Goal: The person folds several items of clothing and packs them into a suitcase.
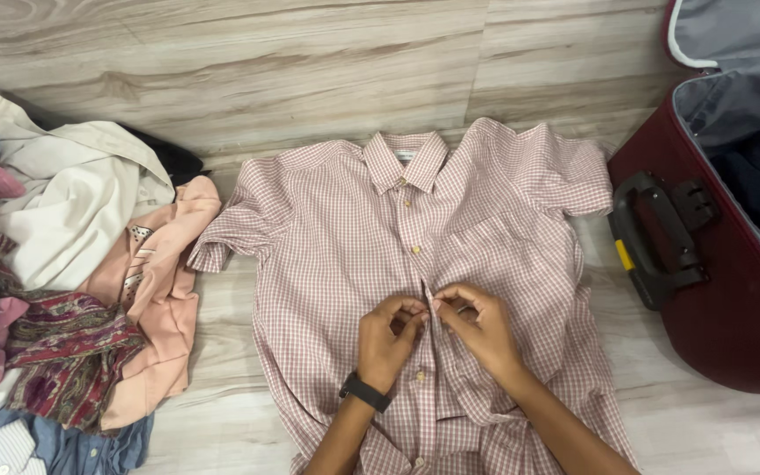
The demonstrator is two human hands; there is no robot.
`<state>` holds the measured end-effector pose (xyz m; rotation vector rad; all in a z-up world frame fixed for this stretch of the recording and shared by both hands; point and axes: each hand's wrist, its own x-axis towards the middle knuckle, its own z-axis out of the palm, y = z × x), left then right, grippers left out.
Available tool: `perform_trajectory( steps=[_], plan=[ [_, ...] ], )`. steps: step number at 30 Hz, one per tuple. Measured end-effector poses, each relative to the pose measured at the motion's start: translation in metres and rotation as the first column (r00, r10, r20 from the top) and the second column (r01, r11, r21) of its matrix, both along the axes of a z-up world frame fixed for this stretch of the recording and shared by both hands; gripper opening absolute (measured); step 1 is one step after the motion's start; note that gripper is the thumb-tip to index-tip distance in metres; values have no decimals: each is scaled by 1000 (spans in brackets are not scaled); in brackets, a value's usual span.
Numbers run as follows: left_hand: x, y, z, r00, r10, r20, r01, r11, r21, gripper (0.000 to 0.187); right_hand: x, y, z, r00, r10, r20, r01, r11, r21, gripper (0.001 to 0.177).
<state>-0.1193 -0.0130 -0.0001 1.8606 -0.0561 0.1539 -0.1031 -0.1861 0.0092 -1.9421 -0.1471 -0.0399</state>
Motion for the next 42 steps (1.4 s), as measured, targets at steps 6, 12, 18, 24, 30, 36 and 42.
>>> perform_trajectory(
  steps=[6, 12, 18, 24, 30, 36, 42],
  plan=[
    [0, 1, 0, 1000, -1, -9, 0, 999, -53, 16, -2, 3, 2, 996, 75, -37, -72, 993, 96, 16],
    [1, 1, -1, 993, 4, -114, -21, 989, -146, 13, -1, 2, -4, 994, 80, -74, -66, 983, 170, 17],
    [3, 2, -9, 988, -53, -143, -1, 936, -351, 14, -1, 2, -3, 990, 97, -102, -83, 987, 138, 23],
    [0, 4, -5, 992, -26, -125, -11, 958, -288, 15, -3, 4, 10, 992, 112, 56, -116, 990, 82, 23],
    [1, 1, -1, 999, 7, -40, -11, 995, -103, 13, 1, 2, 1, 991, 95, -97, -96, 995, -5, 22],
    [-1, -1, 3, 995, 70, -73, -69, 998, 14, 14, 5, -2, -19, 995, 69, -75, -57, 987, 151, 15],
    [-1, -2, 5, 995, 73, -62, -72, 997, 21, 13, 4, -2, -15, 996, 47, -78, -37, 992, 118, 31]
  ],
)
